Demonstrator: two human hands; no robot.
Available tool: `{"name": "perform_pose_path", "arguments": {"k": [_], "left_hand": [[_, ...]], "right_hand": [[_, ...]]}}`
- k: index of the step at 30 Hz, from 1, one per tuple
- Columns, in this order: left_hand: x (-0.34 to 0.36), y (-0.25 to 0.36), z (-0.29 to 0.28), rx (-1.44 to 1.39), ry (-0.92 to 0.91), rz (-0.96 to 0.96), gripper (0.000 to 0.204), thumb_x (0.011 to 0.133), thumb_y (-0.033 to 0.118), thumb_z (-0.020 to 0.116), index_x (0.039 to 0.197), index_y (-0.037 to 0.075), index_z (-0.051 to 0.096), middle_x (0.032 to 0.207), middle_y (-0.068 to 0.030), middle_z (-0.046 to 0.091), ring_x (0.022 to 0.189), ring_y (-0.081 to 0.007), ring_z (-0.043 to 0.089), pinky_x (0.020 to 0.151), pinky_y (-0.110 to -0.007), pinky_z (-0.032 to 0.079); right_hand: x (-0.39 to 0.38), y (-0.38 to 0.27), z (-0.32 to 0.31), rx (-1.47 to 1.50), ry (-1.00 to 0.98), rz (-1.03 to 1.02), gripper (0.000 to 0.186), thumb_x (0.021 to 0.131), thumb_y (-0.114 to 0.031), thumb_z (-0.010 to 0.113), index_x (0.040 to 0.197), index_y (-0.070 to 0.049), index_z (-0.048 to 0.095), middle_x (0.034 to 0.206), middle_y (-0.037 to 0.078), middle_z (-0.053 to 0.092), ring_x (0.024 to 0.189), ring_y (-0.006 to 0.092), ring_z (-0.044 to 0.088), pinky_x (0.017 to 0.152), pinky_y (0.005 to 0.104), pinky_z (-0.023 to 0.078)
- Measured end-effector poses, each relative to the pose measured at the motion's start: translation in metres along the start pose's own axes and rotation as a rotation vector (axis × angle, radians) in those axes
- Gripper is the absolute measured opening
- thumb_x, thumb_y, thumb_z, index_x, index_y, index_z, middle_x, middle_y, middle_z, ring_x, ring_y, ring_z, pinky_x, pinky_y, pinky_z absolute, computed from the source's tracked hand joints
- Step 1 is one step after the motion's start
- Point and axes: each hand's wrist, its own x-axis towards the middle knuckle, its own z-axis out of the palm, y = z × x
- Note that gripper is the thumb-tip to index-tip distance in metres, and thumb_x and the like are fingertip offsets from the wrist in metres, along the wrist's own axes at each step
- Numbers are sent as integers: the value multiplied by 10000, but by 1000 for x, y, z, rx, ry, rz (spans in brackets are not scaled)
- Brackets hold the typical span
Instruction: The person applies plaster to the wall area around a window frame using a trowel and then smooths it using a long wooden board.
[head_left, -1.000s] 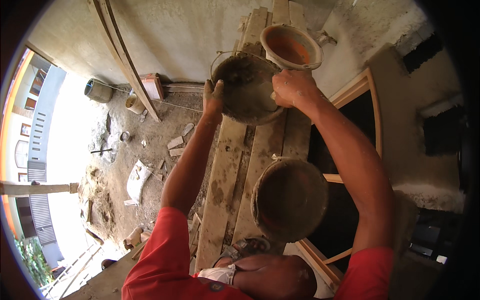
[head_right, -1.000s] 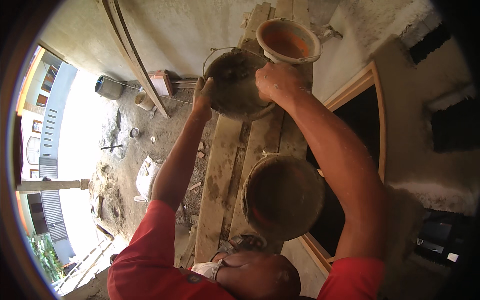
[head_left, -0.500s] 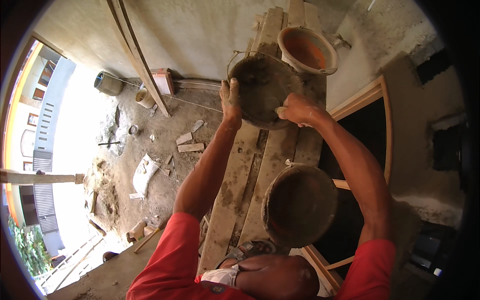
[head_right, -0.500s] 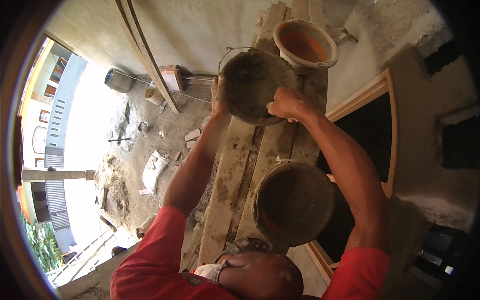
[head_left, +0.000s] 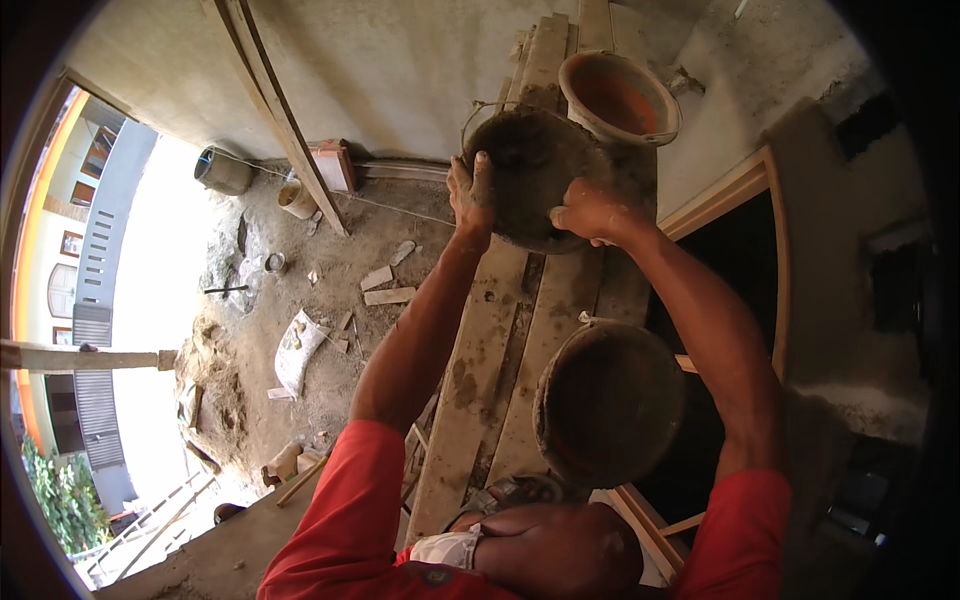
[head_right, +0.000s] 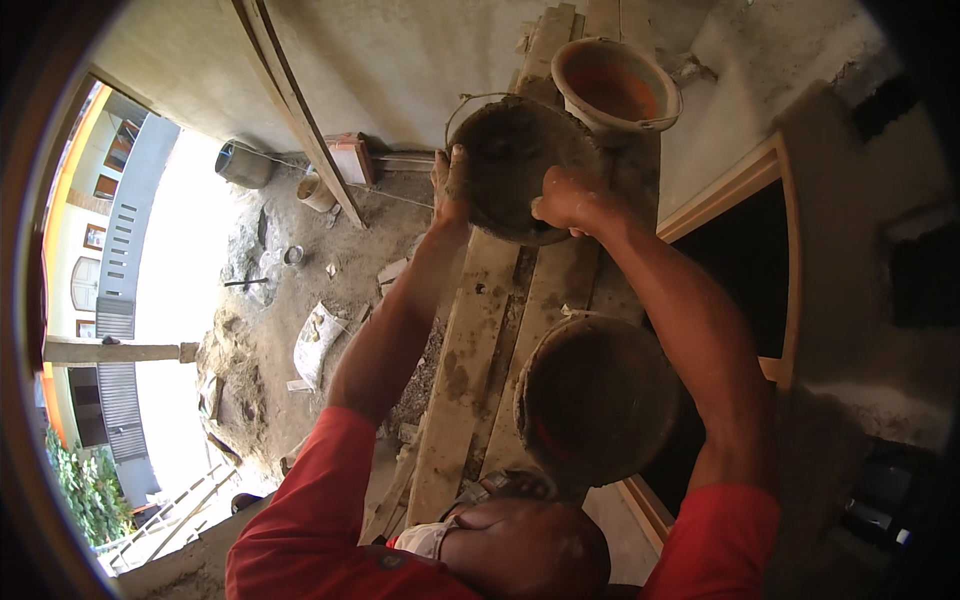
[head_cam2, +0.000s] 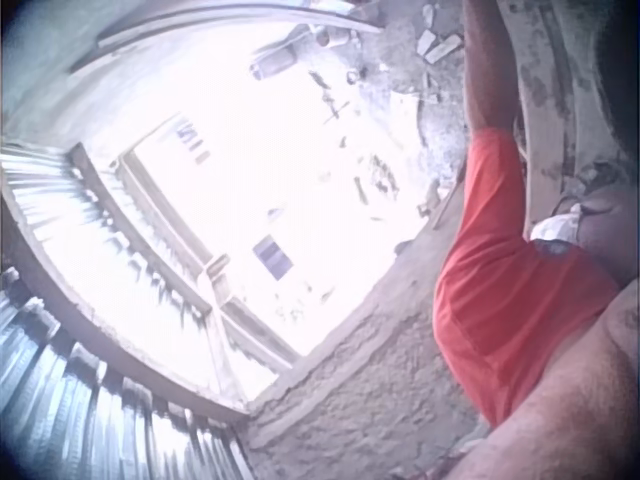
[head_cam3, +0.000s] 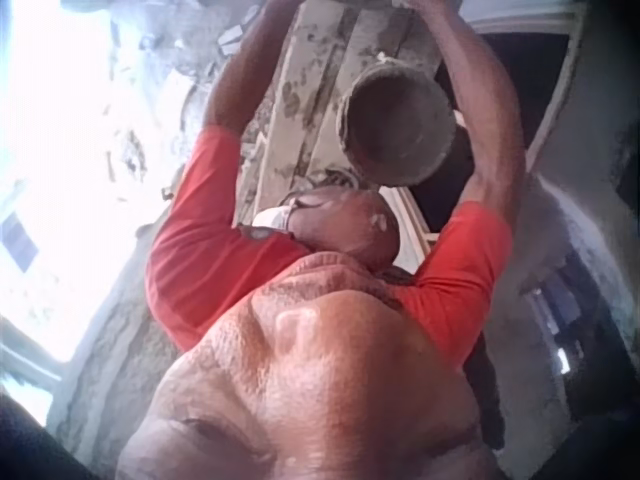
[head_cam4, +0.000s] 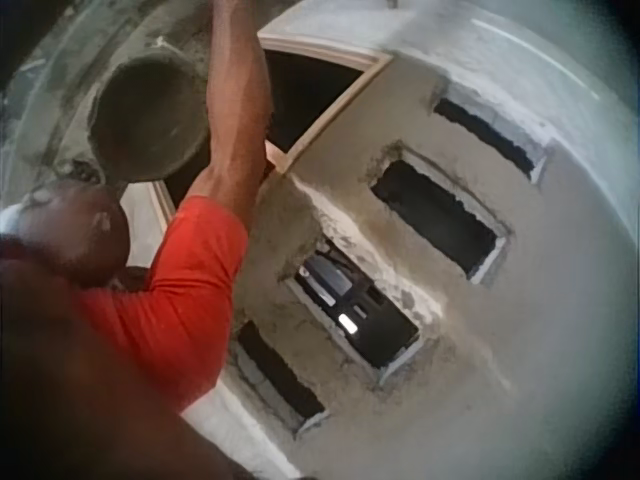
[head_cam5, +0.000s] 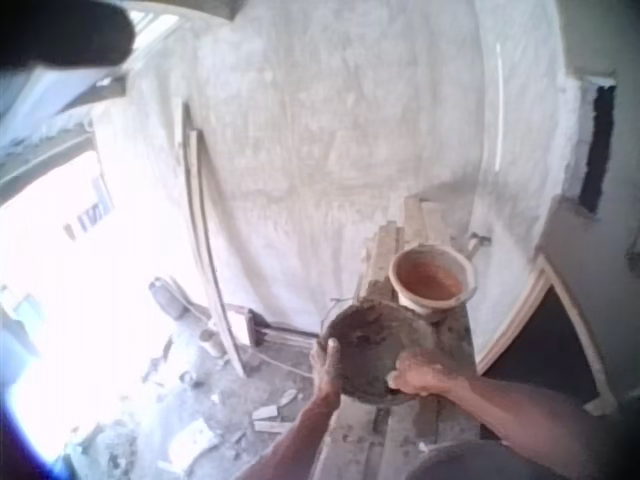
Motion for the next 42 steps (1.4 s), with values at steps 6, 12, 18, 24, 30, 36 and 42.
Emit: {"name": "perform_pose_path", "arguments": {"k": [6,12,18,24,30,36,42], "left_hand": [[-6,9,6,51,-20,24,1003,932,707,422,1557,-28,148,1600,-283,147,1490,-418,142,1204,-466,157],[-4,2,-2,16,-23,10,1018,923,724,418,1559,-23,147,1602,-280,135,1486,-428,142,1203,-476,156],[0,3,2,32,-32,14,1023,919,739,397,1565,-9,132,1605,-272,133,1486,-430,142,1204,-482,152],[-5,13,5,62,-39,2,1018,919,742,391,1572,10,120,1615,-270,102,1494,-430,121,1206,-484,141],[2,4,-2,43,-92,-56,1057,918,726,451,1577,9,40,1628,-182,31,1495,-341,128,1186,-438,242],[5,1,-8,29,-48,-51,1018,922,765,331,1581,32,76,1639,-236,39,1513,-404,46,1213,-492,101],[2,-1,-1,-102,-80,-33,969,944,749,301,1589,66,64,1641,-211,34,1520,-353,29,1217,-470,83]], "right_hand": [[1,3,10,-176,194,-114,333,843,-270,678,913,55,699,972,266,704,792,352,717,715,439,574],[-3,-12,-2,-196,132,-111,335,837,-299,698,952,14,721,1007,262,696,976,391,685,850,471,536],[4,8,18,-237,398,-255,350,866,-314,695,859,36,699,689,195,673,652,318,688,653,434,530],[-3,3,-11,42,26,-56,406,907,-352,672,758,25,668,518,98,561,426,173,541,467,376,430],[11,28,2,288,-13,-131,428,933,-345,659,745,39,647,501,61,520,398,146,485,433,350,400],[1,36,3,395,-84,-61,395,945,-330,655,969,63,689,627,83,587,460,145,531,417,302,416],[3,60,14,623,-72,-106,342,938,-310,645,860,21,677,627,103,589,493,187,582,401,350,424]]}}
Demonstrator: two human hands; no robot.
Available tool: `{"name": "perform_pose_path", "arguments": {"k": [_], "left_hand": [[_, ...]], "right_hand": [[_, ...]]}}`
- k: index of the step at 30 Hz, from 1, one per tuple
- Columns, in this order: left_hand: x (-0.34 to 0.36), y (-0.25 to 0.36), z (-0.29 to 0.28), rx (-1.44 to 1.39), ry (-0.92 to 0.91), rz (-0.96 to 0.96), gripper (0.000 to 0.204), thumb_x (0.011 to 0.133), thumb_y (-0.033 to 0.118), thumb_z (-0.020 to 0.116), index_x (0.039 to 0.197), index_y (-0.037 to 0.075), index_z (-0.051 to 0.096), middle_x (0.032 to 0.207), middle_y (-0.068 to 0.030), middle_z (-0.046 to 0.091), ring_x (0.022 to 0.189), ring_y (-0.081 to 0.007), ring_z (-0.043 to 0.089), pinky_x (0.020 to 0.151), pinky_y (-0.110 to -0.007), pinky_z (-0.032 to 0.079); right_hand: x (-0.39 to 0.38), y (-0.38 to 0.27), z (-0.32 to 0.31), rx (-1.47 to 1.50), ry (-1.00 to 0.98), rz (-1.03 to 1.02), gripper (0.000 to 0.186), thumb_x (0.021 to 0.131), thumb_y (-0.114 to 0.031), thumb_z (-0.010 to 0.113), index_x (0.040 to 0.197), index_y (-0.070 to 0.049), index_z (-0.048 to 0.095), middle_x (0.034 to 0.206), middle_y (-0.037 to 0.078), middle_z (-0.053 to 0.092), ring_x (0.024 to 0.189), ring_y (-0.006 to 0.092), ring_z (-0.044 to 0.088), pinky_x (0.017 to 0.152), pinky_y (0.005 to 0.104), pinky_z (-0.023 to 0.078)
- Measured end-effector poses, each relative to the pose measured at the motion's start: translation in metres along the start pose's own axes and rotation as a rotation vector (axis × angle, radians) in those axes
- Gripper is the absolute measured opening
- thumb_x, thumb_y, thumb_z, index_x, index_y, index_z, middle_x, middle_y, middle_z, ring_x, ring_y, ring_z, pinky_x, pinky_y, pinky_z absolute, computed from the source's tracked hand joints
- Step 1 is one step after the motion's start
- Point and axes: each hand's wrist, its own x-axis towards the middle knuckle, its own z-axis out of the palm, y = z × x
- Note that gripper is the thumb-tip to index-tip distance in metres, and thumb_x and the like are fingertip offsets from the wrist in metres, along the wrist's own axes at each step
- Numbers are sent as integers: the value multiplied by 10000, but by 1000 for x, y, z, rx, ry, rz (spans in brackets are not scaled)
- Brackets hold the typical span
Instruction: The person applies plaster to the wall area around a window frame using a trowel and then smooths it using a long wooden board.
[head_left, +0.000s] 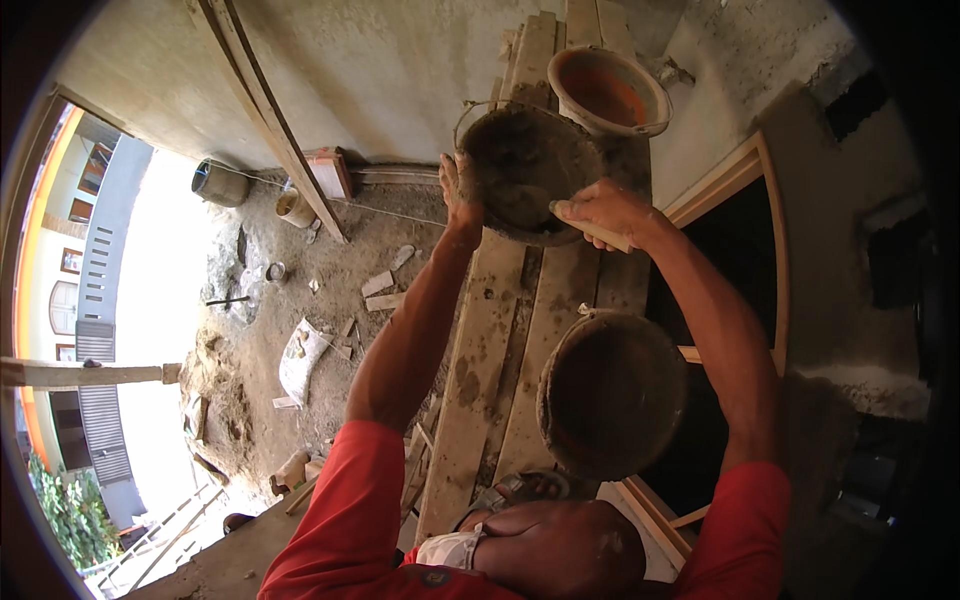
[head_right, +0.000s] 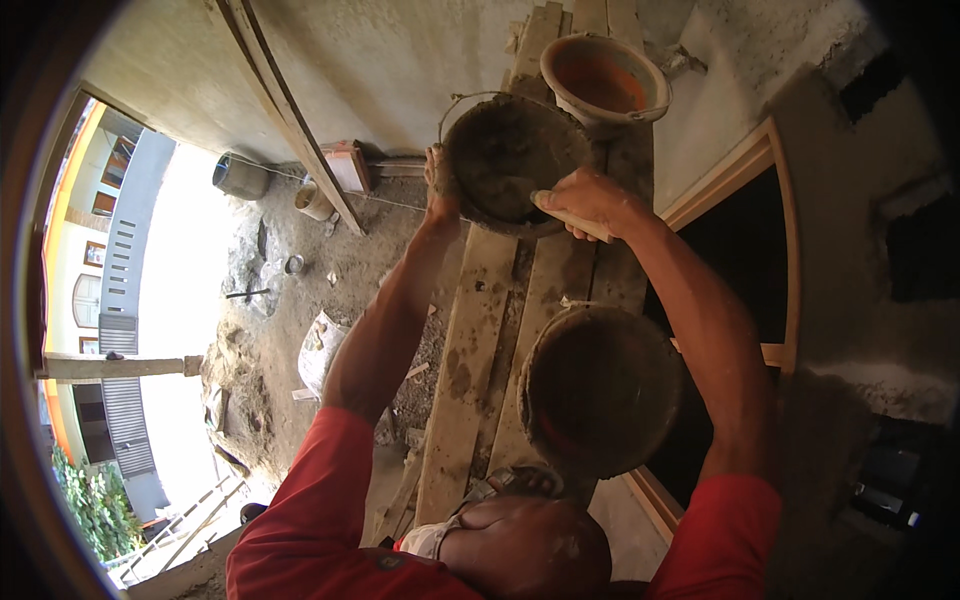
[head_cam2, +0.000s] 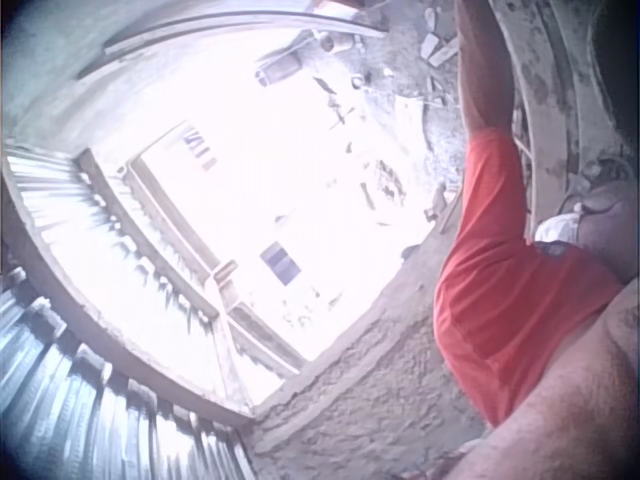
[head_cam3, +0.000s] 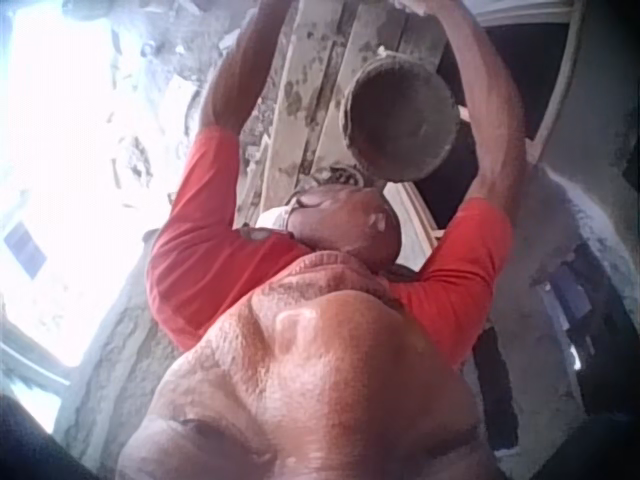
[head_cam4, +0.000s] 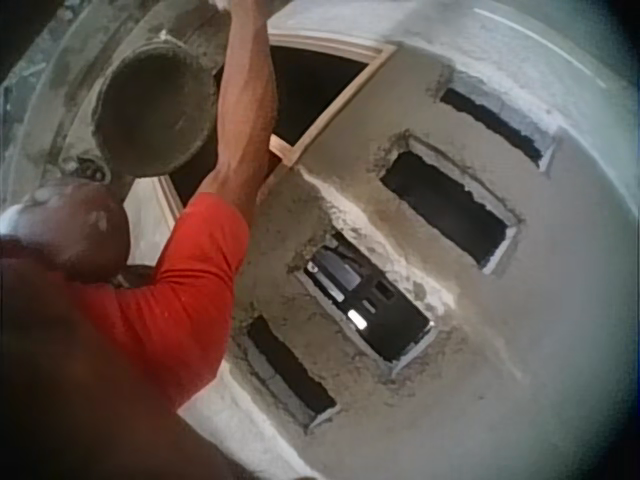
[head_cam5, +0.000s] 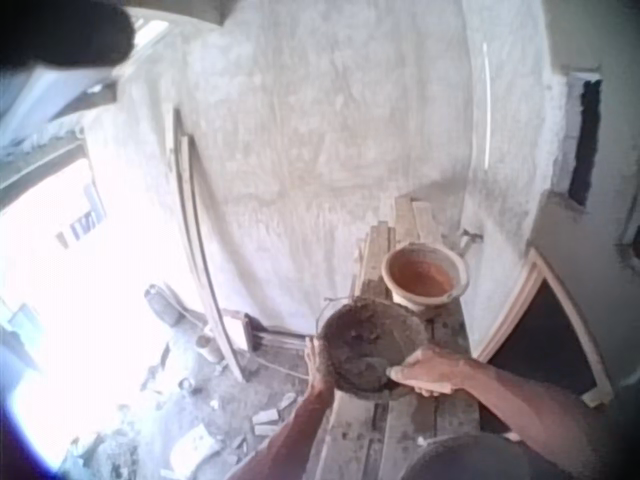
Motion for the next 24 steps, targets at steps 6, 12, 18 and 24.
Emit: {"name": "perform_pose_path", "arguments": {"k": [6,12,18,24], "left_hand": [[6,-10,-12,-181,-122,46,906,971,713,302,1582,67,128,1622,-165,146,1492,-307,140,1208,-423,146],[6,-7,-13,-304,-275,50,848,992,685,299,1569,70,207,1594,-126,264,1457,-270,253,1196,-388,208],[14,-13,-19,-346,-261,-51,841,990,696,264,1527,50,301,1545,-139,348,1409,-273,318,1184,-406,234],[25,-26,-12,-205,-211,71,913,969,709,306,1551,26,136,1590,-199,170,1461,-329,186,1194,-442,196]], "right_hand": [[0,-19,7,-100,-9,80,331,940,-291,649,1052,20,669,682,96,606,502,156,572,413,305,450],[-6,-21,-4,59,-3,96,337,940,-308,660,925,29,660,633,109,586,488,184,565,407,339,442],[-17,5,10,266,25,81,386,970,-305,610,1215,-7,624,723,92,601,516,140,564,428,290,447],[-66,3,-5,184,133,-25,449,979,-333,604,1270,9,596,725,81,599,512,111,552,439,266,451]]}}
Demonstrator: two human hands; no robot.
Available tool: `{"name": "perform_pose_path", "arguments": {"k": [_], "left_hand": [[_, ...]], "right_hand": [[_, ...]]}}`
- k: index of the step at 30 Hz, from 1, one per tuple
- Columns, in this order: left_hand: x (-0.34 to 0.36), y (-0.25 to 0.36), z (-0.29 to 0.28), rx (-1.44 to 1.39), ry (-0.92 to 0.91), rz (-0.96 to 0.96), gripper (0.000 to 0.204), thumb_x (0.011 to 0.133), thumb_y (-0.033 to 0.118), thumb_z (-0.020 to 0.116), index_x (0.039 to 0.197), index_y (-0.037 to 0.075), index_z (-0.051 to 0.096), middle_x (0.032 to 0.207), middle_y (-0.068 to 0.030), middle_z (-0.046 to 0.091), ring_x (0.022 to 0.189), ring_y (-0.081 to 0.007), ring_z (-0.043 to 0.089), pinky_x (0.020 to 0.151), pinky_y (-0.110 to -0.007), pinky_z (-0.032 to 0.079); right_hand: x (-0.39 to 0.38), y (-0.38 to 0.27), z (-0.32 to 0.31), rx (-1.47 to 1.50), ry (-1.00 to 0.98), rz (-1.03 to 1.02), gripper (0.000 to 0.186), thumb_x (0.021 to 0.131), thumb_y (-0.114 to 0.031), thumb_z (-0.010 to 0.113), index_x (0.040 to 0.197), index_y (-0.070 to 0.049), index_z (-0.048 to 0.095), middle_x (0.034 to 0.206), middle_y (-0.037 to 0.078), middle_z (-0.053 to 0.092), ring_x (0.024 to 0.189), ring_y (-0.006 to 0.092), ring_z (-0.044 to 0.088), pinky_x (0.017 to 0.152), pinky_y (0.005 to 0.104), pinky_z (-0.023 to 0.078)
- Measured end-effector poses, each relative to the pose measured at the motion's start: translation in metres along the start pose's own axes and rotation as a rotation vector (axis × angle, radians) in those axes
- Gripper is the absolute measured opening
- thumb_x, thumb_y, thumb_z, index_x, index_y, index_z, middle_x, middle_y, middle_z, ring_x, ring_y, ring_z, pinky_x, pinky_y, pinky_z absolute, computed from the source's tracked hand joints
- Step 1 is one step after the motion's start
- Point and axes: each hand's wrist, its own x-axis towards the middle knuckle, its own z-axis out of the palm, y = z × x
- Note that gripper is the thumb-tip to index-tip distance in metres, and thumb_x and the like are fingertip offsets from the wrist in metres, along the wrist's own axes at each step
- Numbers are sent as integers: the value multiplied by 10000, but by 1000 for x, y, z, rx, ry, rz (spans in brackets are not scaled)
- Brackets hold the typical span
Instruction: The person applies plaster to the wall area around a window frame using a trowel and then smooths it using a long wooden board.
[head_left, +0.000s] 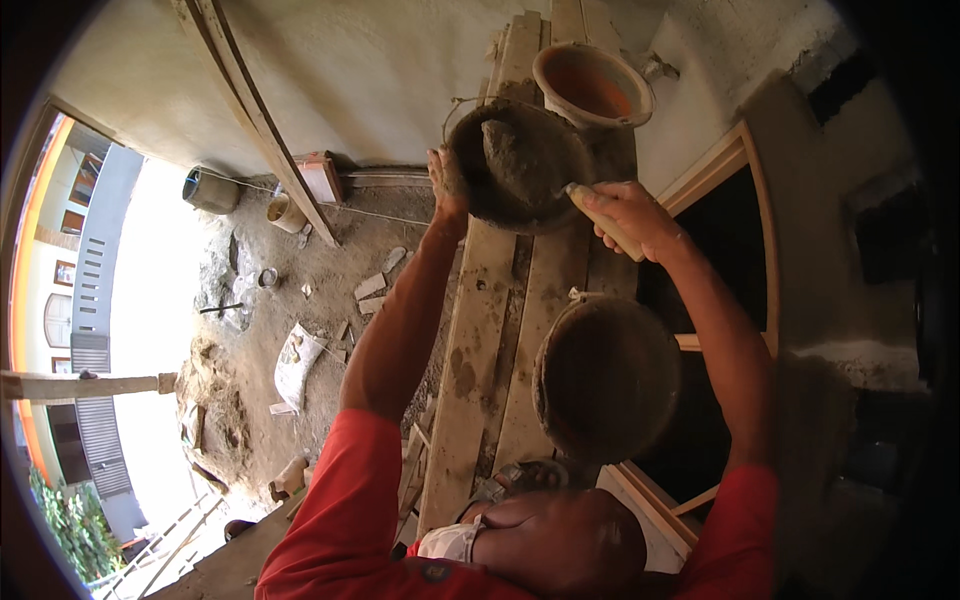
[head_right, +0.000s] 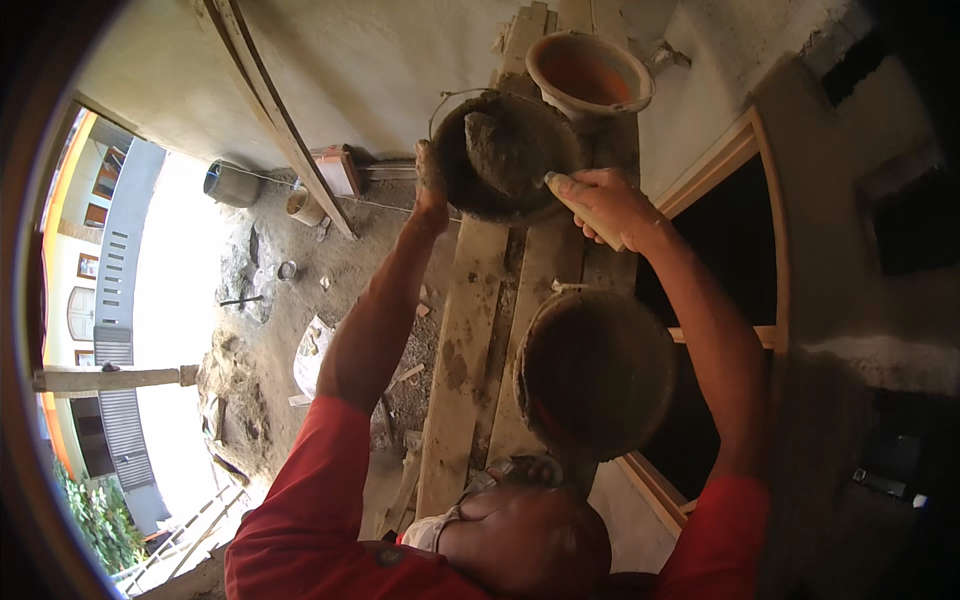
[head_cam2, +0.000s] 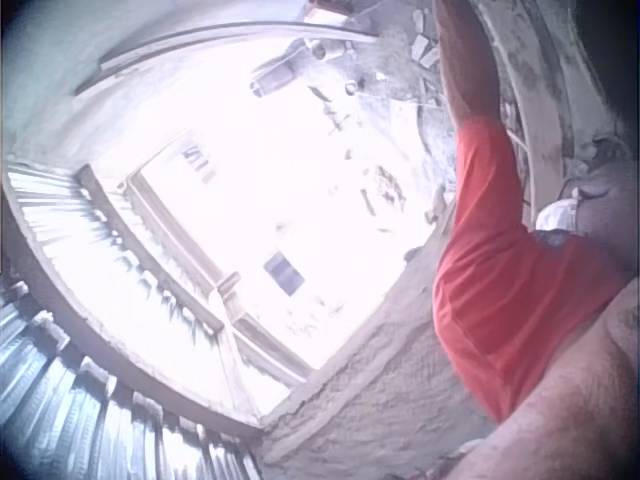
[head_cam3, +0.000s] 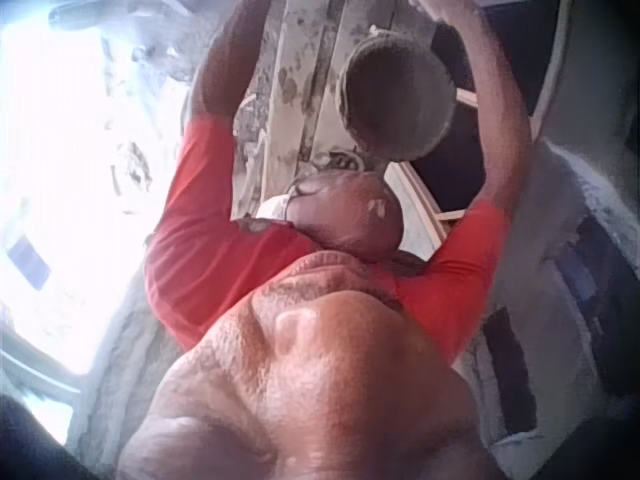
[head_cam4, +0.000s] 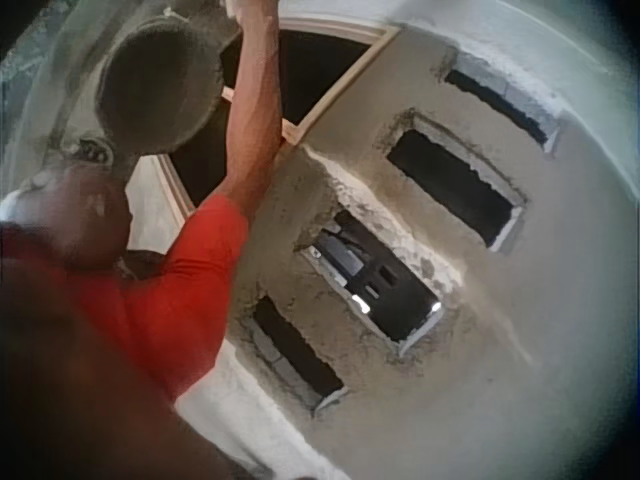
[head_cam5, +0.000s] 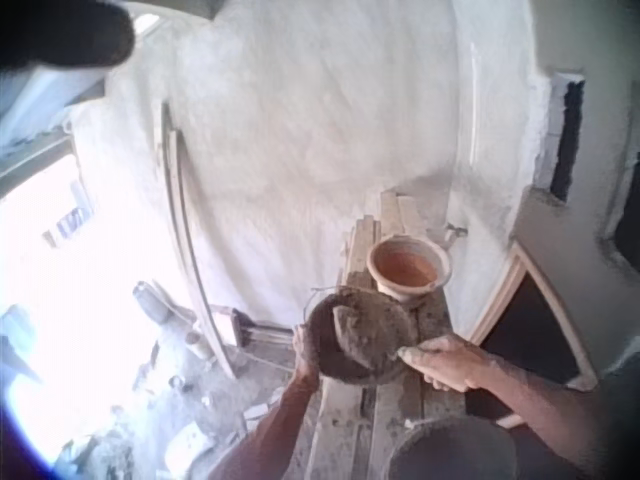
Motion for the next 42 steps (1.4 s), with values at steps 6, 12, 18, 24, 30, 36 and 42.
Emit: {"name": "perform_pose_path", "arguments": {"k": [6,12,18,24,30,36,42], "left_hand": [[12,-34,-31,297,-10,162,1022,946,727,347,1569,-2,-7,1623,-258,22,1502,-379,83,1200,-475,169],[6,-4,-15,103,-235,64,748,1048,536,280,1563,6,164,1633,-187,136,1508,-303,106,1218,-408,71],[-52,52,27,505,41,-200,1150,898,775,406,1542,-72,-30,1623,-283,-1,1513,-383,28,1208,-483,113],[-195,75,45,222,-13,10,1013,958,516,580,1544,-74,2,1587,-300,151,1454,-360,272,1179,-416,241],[-315,45,26,57,-286,-483,923,942,426,648,1580,71,82,1439,-218,417,1184,-265,554,871,-354,520],[-339,55,66,30,-391,-743,633,932,395,649,1433,100,399,1202,-100,572,1009,-221,642,679,-342,562],[-335,33,56,54,-413,-744,549,921,355,670,1366,122,449,1106,-64,623,876,-187,647,711,-349,551]], "right_hand": [[-105,15,-20,10,50,32,424,970,-306,604,1223,33,628,730,72,600,524,100,545,464,262,455],[-233,40,-32,-70,59,205,409,933,-228,609,1243,38,631,746,83,618,563,97,560,489,257,468],[-256,78,4,-271,91,450,408,891,-198,654,1227,34,650,749,91,659,610,159,631,596,299,545],[-255,122,29,-1041,227,-166,343,823,-143,681,1131,8,679,801,198,678,778,397,669,742,457,554],[-278,83,51,-1091,199,23,304,865,-68,578,1154,-21,661,857,207,703,850,345,708,723,441,572],[-250,111,51,-1289,113,-7,234,861,-101,596,1071,-36,674,764,162,698,723,302,721,613,386,575],[-241,116,58,-1322,91,-26,172,850,-130,615,986,-47,678,767,150,701,706,283,718,593,364,565]]}}
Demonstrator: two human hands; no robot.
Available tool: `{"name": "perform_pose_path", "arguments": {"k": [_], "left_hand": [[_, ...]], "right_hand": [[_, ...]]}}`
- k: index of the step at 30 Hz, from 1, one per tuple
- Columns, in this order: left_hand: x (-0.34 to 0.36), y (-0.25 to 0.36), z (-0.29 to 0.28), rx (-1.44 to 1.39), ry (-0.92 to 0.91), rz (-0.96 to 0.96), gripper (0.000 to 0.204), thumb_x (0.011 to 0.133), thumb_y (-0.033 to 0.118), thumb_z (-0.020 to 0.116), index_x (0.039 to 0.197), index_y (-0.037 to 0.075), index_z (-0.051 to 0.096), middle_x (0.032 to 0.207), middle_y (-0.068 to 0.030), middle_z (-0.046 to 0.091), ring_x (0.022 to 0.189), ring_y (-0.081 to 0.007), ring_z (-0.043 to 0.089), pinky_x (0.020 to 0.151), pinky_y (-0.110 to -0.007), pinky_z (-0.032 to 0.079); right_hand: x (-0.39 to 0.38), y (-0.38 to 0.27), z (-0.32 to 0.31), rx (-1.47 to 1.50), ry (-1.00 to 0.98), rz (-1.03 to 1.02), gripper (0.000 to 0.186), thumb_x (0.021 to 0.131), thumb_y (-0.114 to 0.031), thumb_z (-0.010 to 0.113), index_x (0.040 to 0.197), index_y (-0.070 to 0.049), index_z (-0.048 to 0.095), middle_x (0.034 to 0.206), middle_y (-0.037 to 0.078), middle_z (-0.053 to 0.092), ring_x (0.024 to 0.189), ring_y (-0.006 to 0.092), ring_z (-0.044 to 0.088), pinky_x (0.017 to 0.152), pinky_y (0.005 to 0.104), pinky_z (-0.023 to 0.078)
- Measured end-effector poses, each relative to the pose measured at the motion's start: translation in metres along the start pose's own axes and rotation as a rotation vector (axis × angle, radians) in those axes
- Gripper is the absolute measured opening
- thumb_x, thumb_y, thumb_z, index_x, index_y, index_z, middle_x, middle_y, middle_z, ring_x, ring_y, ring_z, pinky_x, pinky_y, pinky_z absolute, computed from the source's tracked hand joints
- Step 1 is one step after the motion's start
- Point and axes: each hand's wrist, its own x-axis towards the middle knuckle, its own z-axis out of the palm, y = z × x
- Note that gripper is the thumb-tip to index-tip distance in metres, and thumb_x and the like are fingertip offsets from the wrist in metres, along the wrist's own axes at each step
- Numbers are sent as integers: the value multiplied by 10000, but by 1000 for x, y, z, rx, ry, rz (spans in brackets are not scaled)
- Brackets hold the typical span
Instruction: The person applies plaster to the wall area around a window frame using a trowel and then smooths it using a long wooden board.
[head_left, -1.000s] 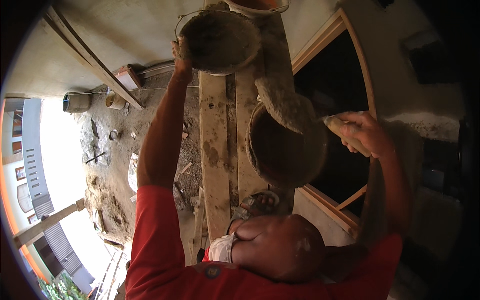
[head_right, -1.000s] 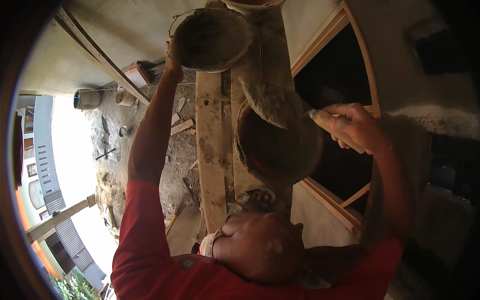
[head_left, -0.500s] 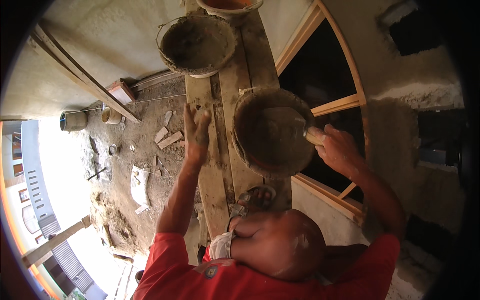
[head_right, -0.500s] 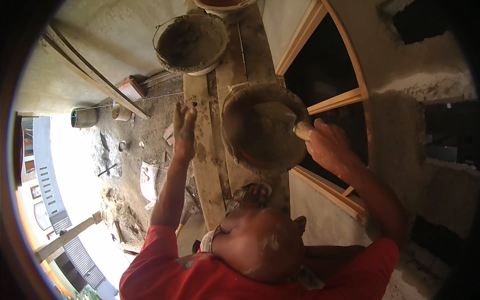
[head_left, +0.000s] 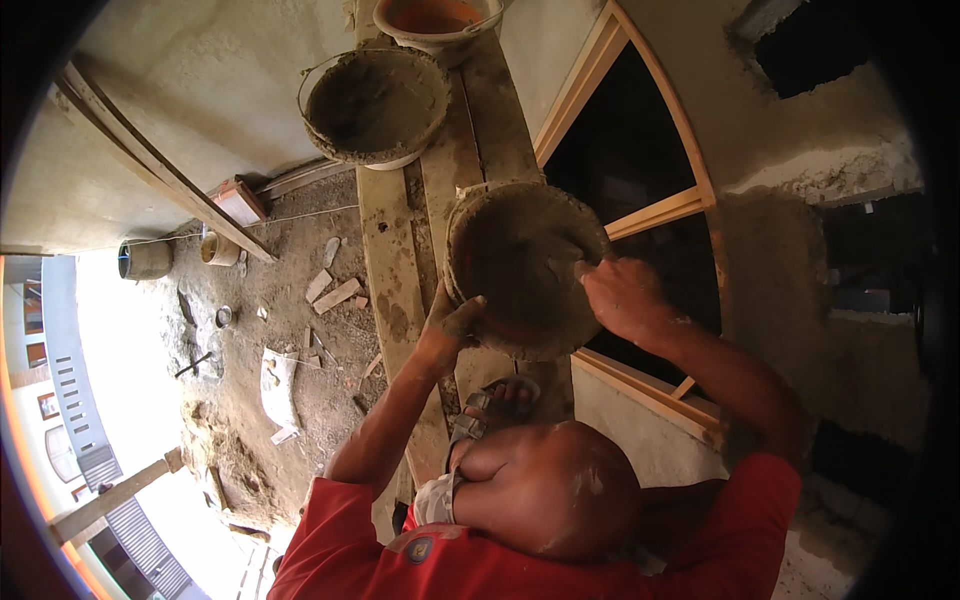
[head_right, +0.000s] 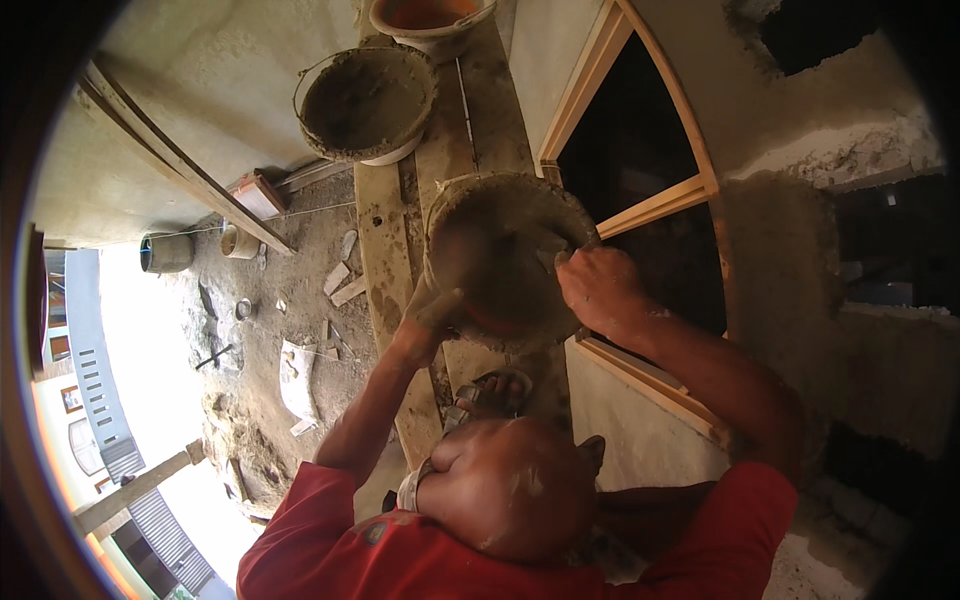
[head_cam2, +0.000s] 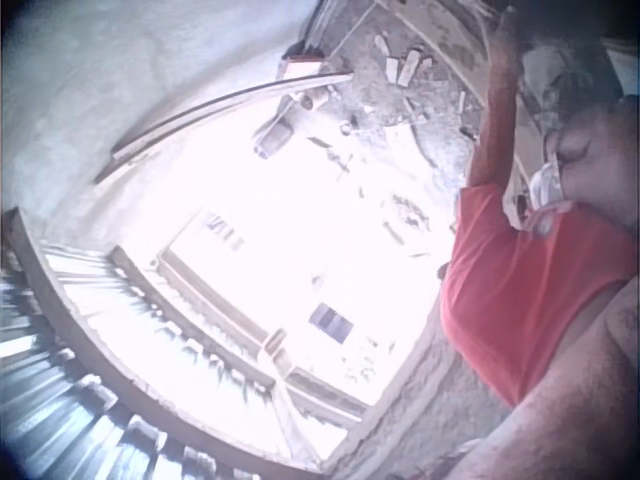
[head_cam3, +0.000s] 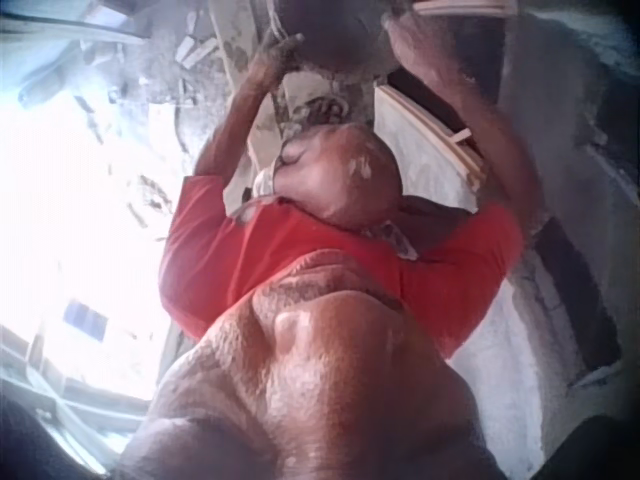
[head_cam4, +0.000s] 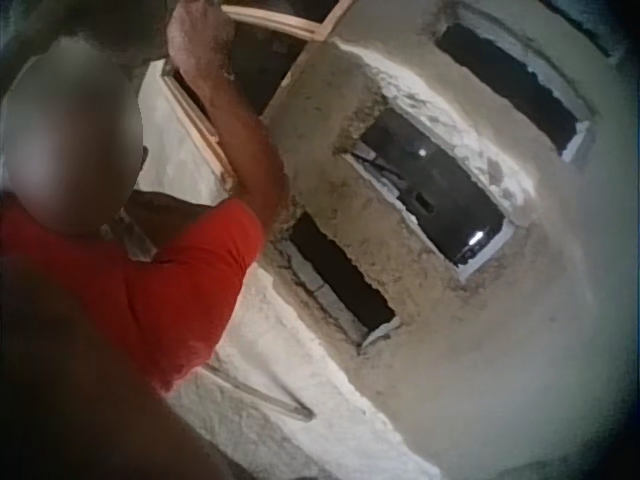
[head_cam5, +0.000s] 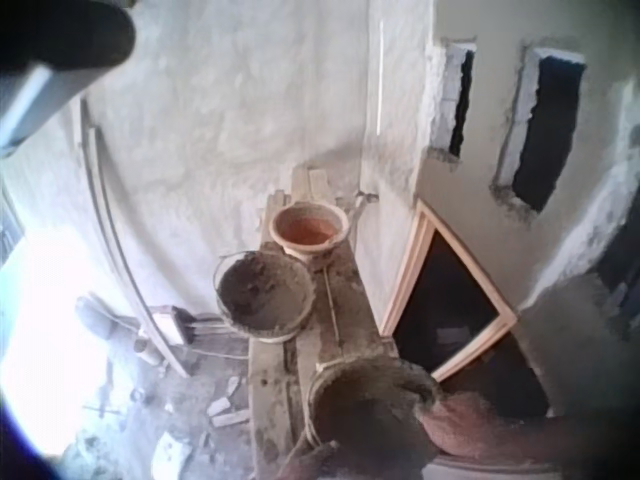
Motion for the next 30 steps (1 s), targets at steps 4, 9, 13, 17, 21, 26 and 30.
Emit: {"name": "perform_pose_path", "arguments": {"k": [4,9,13,17,21,26,30], "left_hand": [[1,-12,-2,-58,15,-126,480,923,334,668,1323,118,515,1136,-68,641,941,-194,650,752,-366,549],[20,-36,3,-103,-55,-29,181,952,52,540,1090,-3,644,1029,-119,699,858,-188,710,684,-320,586],[14,-31,9,-56,-95,28,351,881,161,632,1211,50,586,956,-59,687,714,-164,679,542,-281,541],[15,-31,10,-189,-12,18,408,896,158,621,1284,60,543,1052,-68,672,830,-188,687,610,-317,572],[7,-26,14,-138,-99,38,621,934,229,629,1472,55,371,1311,-125,566,1091,-244,629,790,-367,575],[-6,-50,26,324,131,575,948,994,401,551,1543,-64,-67,1622,-271,-55,1513,-341,-23,1219,-458,28],[-4,-67,33,591,248,624,929,1009,398,524,1550,-30,-99,1616,-285,-60,1515,-374,-20,1225,-457,44]], "right_hand": [[-10,0,-25,-95,200,74,148,841,-134,617,933,-36,680,738,135,700,703,272,720,571,356,561],[-5,-5,43,6,189,-63,158,850,-122,603,918,3,671,698,149,676,632,258,697,527,372,554],[-40,-15,0,201,150,-130,176,867,-126,585,923,22,661,671,159,663,598,273,686,516,396,552],[-32,-7,14,281,2,-80,259,902,-122,547,1117,0,623,664,175,637,620,310,698,451,424,510],[-19,13,22,130,-81,-35,268,900,-134,555,1128,-16,630,683,178,646,600,293,696,438,416,507],[-19,3,17,6,241,61,287,841,-162,614,1058,25,628,740,182,668,568,260,684,433,369,511],[-23,-10,70,155,284,-119,190,808,-133,601,900,33,617,676,167,648,631,295,689,484,403,529]]}}
